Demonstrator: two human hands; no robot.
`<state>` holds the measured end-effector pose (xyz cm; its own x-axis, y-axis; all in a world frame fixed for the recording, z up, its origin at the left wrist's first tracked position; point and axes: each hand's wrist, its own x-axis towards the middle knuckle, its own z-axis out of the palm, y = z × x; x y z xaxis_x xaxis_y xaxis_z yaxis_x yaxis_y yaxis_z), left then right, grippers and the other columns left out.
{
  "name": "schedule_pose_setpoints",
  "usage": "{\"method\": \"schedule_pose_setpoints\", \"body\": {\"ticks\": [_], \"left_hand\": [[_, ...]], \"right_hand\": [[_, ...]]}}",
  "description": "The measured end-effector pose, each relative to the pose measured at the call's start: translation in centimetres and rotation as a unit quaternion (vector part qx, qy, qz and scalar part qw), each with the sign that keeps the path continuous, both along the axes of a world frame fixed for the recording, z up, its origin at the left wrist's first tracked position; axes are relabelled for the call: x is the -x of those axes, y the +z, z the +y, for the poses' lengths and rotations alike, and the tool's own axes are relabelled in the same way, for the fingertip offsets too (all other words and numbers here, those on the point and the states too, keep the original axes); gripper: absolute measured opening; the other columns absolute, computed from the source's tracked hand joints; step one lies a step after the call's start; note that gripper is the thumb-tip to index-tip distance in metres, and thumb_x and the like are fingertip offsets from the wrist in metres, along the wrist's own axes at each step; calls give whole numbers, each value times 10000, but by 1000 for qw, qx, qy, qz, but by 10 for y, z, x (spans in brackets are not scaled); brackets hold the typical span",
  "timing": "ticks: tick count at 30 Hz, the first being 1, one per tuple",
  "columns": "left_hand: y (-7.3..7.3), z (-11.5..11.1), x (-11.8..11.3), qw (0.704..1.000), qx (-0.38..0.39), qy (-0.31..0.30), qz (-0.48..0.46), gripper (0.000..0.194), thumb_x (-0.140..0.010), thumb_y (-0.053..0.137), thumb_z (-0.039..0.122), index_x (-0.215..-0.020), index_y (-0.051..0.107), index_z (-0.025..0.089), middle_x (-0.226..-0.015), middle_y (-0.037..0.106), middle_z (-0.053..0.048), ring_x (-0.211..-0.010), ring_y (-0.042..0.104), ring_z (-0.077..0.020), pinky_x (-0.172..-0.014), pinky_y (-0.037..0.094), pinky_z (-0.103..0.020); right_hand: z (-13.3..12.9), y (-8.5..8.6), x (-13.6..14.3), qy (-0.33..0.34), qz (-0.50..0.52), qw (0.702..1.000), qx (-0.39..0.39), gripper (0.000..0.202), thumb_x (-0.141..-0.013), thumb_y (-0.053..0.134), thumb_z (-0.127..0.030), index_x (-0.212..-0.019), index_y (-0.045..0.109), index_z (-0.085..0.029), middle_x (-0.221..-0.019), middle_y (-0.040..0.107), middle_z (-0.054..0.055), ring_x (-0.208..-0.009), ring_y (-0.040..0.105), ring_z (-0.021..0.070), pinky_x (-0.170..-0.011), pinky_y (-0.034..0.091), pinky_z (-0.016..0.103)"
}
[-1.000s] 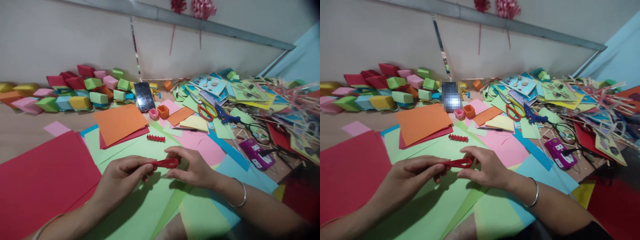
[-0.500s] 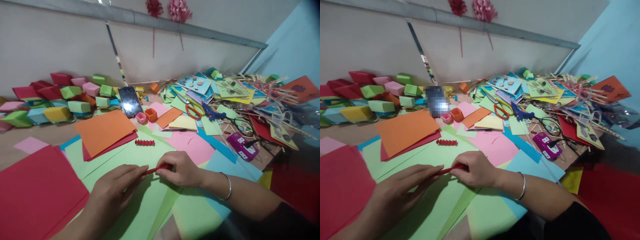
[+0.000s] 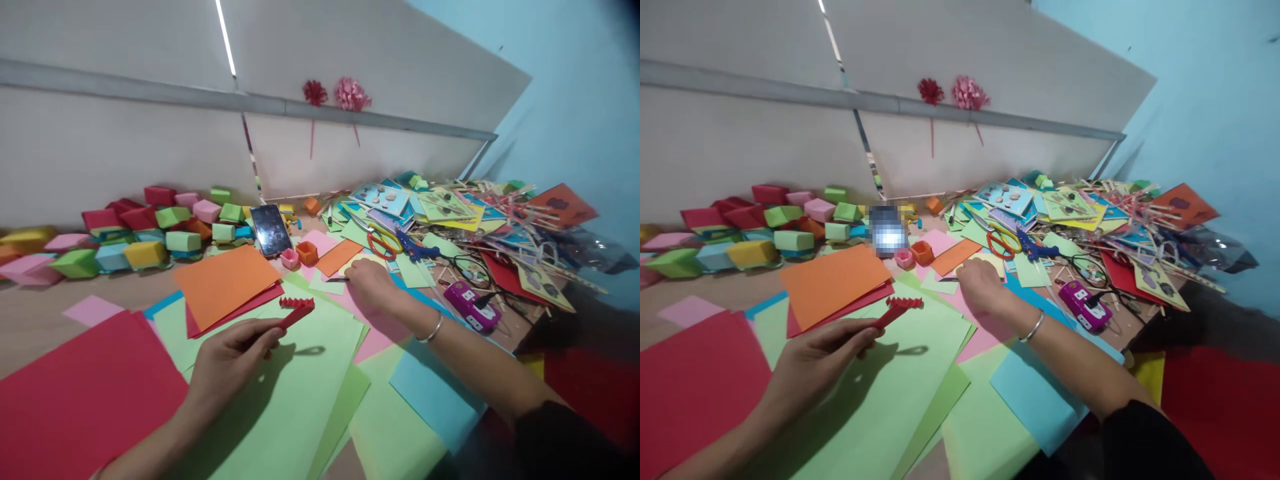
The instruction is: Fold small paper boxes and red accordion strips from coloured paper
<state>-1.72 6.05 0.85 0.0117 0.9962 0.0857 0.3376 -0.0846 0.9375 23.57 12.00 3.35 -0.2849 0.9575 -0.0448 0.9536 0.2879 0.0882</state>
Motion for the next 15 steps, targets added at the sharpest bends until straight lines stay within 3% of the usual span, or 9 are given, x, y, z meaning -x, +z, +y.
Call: {"method": "schedule_pose_setpoints", "body": {"ticks": [4,9,12,15], "left_hand": [[0,0,-3,992,65,53,-96,197,-681,752,395,-743,780,210,-568,677,6,-526,559,-112,-505,455,-202],[-3,9,0,955,174,62,-232,309,-530,891,389,-728,783,178,-714,751,-34,-557,576,-90,-540,503,-187],[-3,12,3,930,245,37,-271,391,-450,934,399,-720,790,156,-716,753,-45,-550,580,-74,-529,507,-162],[0,12,3,917,275,26,-288,426,-410,949,407,-704,793,142,-667,740,-39,-524,562,-55,-498,486,-132]], "right_hand": [[4,-3,3,-2,-22,999,-26,230,-849,482,-31,-872,694,-116,-906,682,150,-863,600,231,-693,384,310],[-17,12,9,16,4,996,-88,261,-897,408,-52,-979,645,-122,-910,662,132,-841,575,228,-721,363,330],[-37,19,17,99,155,975,-127,236,-940,384,-118,-997,612,-136,-892,650,107,-797,560,203,-712,383,311],[-51,17,25,167,330,925,-89,206,-965,396,-154,-1021,594,-157,-909,662,74,-808,570,171,-719,419,273]]}}
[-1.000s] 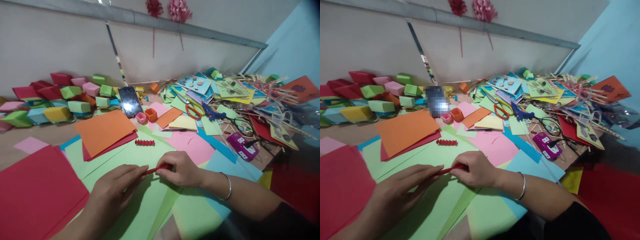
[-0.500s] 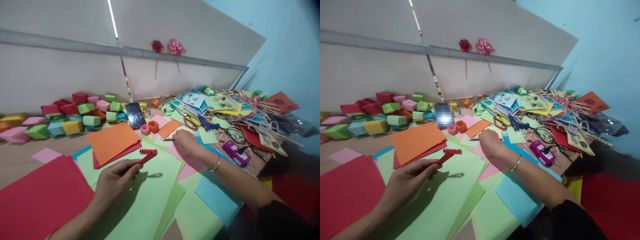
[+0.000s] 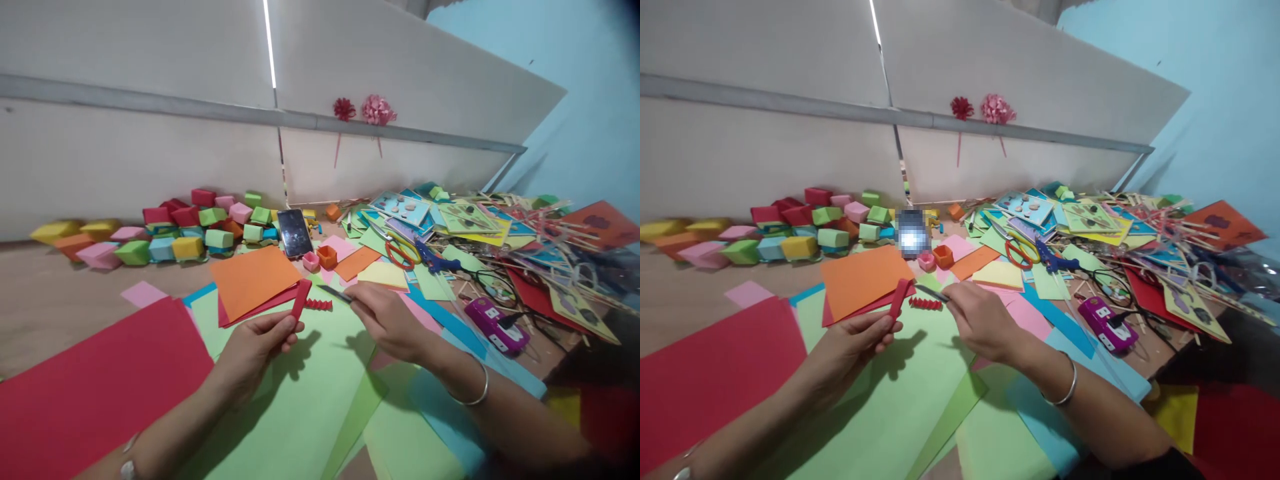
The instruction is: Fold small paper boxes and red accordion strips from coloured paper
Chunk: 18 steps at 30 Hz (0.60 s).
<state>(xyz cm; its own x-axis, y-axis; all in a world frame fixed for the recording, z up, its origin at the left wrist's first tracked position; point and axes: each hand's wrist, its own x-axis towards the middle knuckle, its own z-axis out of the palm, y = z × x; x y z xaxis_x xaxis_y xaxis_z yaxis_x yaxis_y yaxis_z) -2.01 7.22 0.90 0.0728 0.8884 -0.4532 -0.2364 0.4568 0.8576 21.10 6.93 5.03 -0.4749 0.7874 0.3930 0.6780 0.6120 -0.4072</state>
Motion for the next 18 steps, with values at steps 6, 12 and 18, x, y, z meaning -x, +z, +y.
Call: {"method": "schedule_pose_setpoints", "body": {"ticks": [6,12,18], "left_hand": [[5,-2,-4,1000,21,19,-4,496,-309,961,409,-679,793,125,-628,733,-45,-483,545,-50,-460,471,-127],[0,-1,-2,1000,9,2,13,462,-387,948,413,-729,799,142,-667,748,-48,-511,568,-62,-496,484,-144],[1,-5,-2,996,-48,-10,70,367,-514,896,426,-754,802,165,-695,758,-65,-551,599,-110,-533,513,-217]], "right_hand": [[-2,-10,6,-6,51,998,45,190,-945,440,-144,-1002,621,-156,-883,665,71,-781,564,166,-701,426,273],[-2,-16,7,-9,35,998,56,209,-934,435,-139,-1004,632,-145,-857,665,71,-760,553,165,-690,416,274],[-4,-14,11,0,44,994,99,219,-946,428,-163,-985,642,-139,-849,662,69,-767,554,158,-705,422,271]]}}
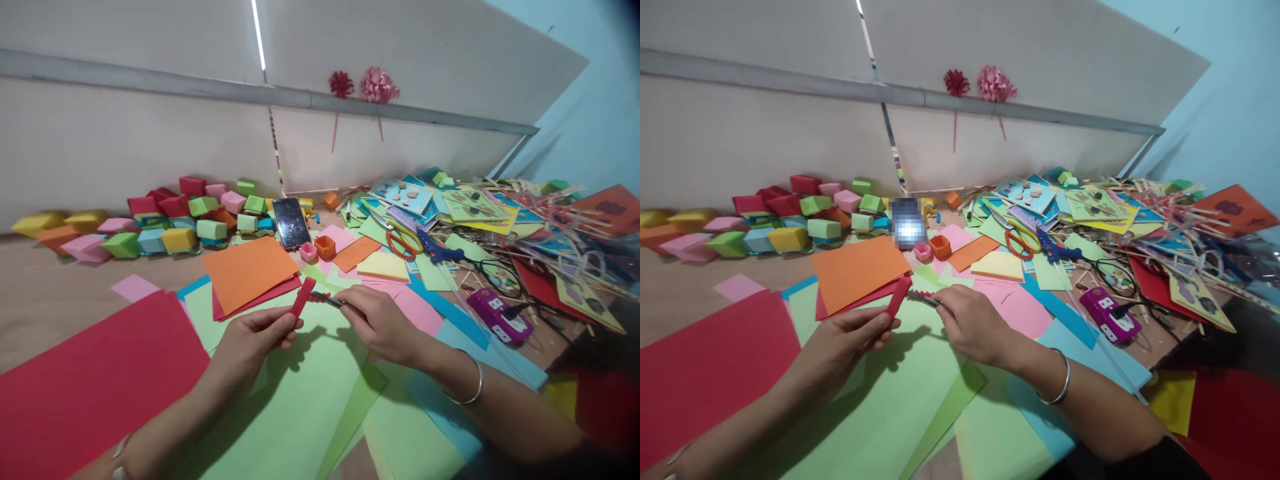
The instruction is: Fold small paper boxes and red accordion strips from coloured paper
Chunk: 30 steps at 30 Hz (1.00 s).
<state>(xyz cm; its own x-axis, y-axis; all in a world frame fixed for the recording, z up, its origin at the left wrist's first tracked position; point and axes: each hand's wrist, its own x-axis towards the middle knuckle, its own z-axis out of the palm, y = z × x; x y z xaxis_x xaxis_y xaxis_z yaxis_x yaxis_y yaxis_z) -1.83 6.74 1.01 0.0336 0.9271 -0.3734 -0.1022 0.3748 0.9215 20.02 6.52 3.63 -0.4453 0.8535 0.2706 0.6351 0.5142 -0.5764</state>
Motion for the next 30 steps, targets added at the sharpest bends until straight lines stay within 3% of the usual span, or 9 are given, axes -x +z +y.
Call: {"method": "schedule_pose_setpoints", "body": {"ticks": [5,9,16,20,23,25,28,30], "left_hand": [[1,-4,-1,996,-44,-34,66,327,-556,851,419,-768,807,174,-665,756,-67,-516,601,-140,-520,526,-270],[4,-7,-2,992,-56,-63,92,236,-604,817,388,-734,804,191,-627,751,-51,-510,603,-139,-519,520,-253],[12,-9,-4,985,-112,-57,119,180,-631,782,372,-707,793,209,-593,736,-26,-492,591,-127,-496,491,-223],[12,-10,-2,979,-136,-40,145,176,-646,770,369,-709,782,206,-561,706,-8,-485,578,-124,-488,477,-220],[12,-7,-1,983,-133,9,124,209,-638,766,395,-700,767,195,-594,714,-15,-486,569,-119,-496,483,-227],[12,-6,-2,982,-138,42,122,226,-633,763,405,-710,765,192,-604,719,-20,-485,569,-121,-500,489,-234],[11,-7,-2,975,-157,26,158,212,-651,737,402,-717,774,204,-567,708,-19,-470,580,-138,-478,482,-243],[9,-11,-3,964,-188,-20,189,180,-674,715,386,-709,783,223,-560,708,-18,-461,593,-148,-463,474,-245]], "right_hand": [[2,3,2,15,47,998,43,187,-930,457,-176,-913,641,-159,-805,644,39,-740,550,142,-689,421,255],[4,3,0,-14,96,994,51,189,-917,499,-199,-791,634,-160,-698,584,5,-650,505,119,-624,388,236],[4,6,-4,-22,141,989,50,187,-910,501,-201,-827,663,-157,-690,582,-1,-626,514,107,-617,404,232],[7,8,-10,11,103,994,43,183,-910,494,-169,-840,663,-156,-673,591,3,-656,541,118,-648,421,244],[11,7,-14,66,35,993,96,138,-847,555,-99,-880,676,-158,-718,620,4,-688,543,117,-660,416,243],[14,5,-16,46,23,987,152,117,-771,627,-87,-849,679,-157,-659,562,-30,-631,494,102,-605,386,232],[14,2,-12,-65,155,957,237,208,-702,726,-182,-900,673,-154,-582,426,-88,-536,403,75,-525,344,222],[10,0,-6,-84,274,915,283,406,-649,795,-247,-1026,669,-164,-597,429,-99,-527,396,66,-515,354,219]]}}
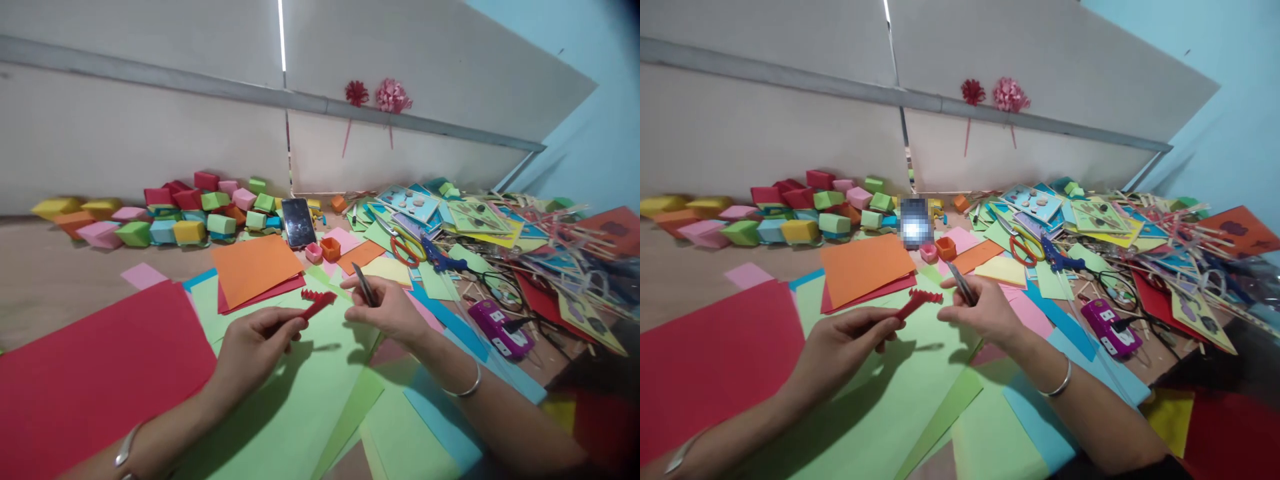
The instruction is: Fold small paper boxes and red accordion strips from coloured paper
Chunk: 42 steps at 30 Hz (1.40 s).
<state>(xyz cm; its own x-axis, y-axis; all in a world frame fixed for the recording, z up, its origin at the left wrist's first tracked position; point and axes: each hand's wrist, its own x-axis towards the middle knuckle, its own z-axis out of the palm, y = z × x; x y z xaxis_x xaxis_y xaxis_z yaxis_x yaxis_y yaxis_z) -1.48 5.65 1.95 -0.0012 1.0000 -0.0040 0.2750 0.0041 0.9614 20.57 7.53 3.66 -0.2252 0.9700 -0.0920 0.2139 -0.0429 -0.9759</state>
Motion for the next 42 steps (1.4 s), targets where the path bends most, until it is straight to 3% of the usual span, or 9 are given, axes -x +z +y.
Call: {"method": "schedule_pose_setpoints", "body": {"ticks": [2,7,15,20,24,28,31,35,42], "left_hand": [[-1,-4,-1,997,-45,-42,36,152,-693,700,366,-707,792,246,-579,721,-22,-471,612,-156,-473,481,-247],[-1,-12,-4,985,-131,-88,74,133,-722,681,327,-728,808,290,-627,755,-35,-512,647,-174,-521,511,-259],[4,-16,-4,983,-127,-107,75,136,-713,677,321,-716,813,312,-648,769,-36,-534,682,-198,-508,525,-262],[9,-17,-4,979,-161,-101,68,137,-705,680,283,-689,811,317,-616,763,-22,-514,693,-190,-472,514,-238],[10,-18,-5,981,-159,-90,67,128,-689,686,294,-676,811,318,-611,761,-26,-514,693,-193,-474,509,-238],[15,-18,-7,990,-100,-86,49,104,-653,703,329,-623,799,304,-587,743,-36,-466,639,-177,-441,477,-240],[18,-18,-11,995,31,-92,-2,134,-608,721,386,-580,779,269,-517,687,-40,-385,529,-141,-373,408,-227],[13,-18,-11,965,195,-160,-73,282,-620,728,490,-591,752,210,-504,632,-37,-426,497,-125,-416,417,-222],[5,-16,3,942,151,-298,39,443,-743,664,543,-1077,716,255,-1023,706,-60,-796,629,-211,-642,514,-275]], "right_hand": [[-6,-2,8,7,74,997,28,530,-569,858,-262,-1060,678,-181,-630,490,-89,-541,422,65,-524,381,222],[-17,-6,21,-3,95,993,65,346,-579,861,-282,-869,714,-164,-729,663,-12,-637,582,100,-624,479,257],[-18,-1,24,-40,97,991,80,258,-469,906,-256,-594,702,-159,-541,604,-34,-515,498,75,-503,423,223],[-16,10,12,-11,44,992,118,213,-572,852,-305,-702,769,-159,-464,555,-39,-385,423,64,-323,287,195],[-15,10,4,28,27,995,88,183,-630,807,-305,-737,782,-157,-498,599,-14,-418,486,74,-366,363,196],[-16,6,5,-25,29,997,67,190,-629,803,-329,-723,779,-166,-439,550,-33,-368,417,65,-333,296,197],[-16,5,9,-44,62,995,64,164,-623,797,-304,-685,755,-159,-421,539,-41,-359,384,53,-344,276,197],[-15,4,14,-28,80,994,66,118,-651,744,-263,-637,700,-155,-509,607,-30,-390,388,38,-387,300,195],[-19,-3,19,44,4,995,94,80,-623,742,-211,-640,722,-135,-568,635,-17,-523,504,71,-519,390,205]]}}
